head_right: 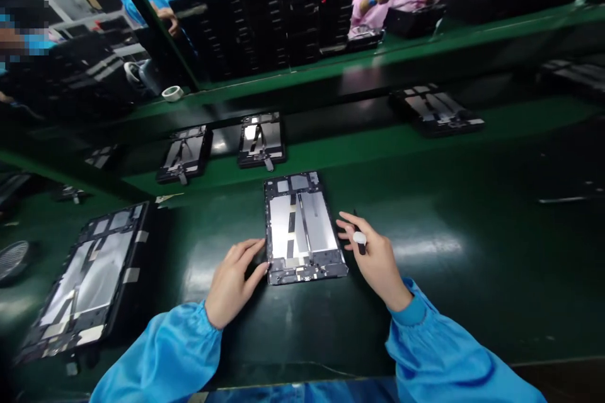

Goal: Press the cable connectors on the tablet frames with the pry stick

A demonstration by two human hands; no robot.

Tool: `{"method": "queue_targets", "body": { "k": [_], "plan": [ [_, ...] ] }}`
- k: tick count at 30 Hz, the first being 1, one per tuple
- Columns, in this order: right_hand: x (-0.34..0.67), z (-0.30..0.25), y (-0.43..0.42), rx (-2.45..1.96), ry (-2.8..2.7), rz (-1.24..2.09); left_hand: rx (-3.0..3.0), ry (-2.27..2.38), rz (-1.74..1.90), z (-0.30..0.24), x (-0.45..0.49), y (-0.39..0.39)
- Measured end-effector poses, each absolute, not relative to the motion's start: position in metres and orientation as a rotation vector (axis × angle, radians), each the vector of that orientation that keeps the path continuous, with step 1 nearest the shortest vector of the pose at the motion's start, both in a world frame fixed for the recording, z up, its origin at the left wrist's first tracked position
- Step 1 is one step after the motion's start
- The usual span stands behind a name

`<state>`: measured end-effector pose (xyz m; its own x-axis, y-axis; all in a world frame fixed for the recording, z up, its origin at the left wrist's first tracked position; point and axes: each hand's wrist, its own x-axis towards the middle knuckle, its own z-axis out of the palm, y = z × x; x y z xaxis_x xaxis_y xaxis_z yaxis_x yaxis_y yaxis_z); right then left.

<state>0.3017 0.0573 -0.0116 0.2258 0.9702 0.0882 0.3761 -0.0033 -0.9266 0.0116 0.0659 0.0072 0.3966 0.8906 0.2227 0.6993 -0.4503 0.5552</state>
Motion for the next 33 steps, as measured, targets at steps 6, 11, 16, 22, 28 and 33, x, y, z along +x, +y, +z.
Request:
{"method": "queue_targets", "body": {
  "k": [6,11,16,22,28,33],
  "plan": [
    [0.271,0.014,0.045,-1.350,-1.679,0.738,2.436,1.218,0.703,0.011,0.023,0.051],
    [0.240,0.021,0.045,-1.142,-1.980,0.960,2.241,1.117,0.799,0.007,0.029,0.051],
    [0.235,0.020,0.048,-1.167,-1.961,0.998,2.044,1.182,0.715,0.010,0.028,0.052],
    [0.231,0.017,0.043,-1.188,-1.971,0.945,2.129,1.249,0.626,0.006,0.029,0.046],
    [0.226,0.005,0.041,-1.128,-1.986,0.800,2.899,1.124,0.689,0.003,0.014,0.036],
    [0.227,0.003,0.041,-1.135,-1.992,0.778,2.919,1.096,0.655,0.001,0.004,0.036]
  ]
}}
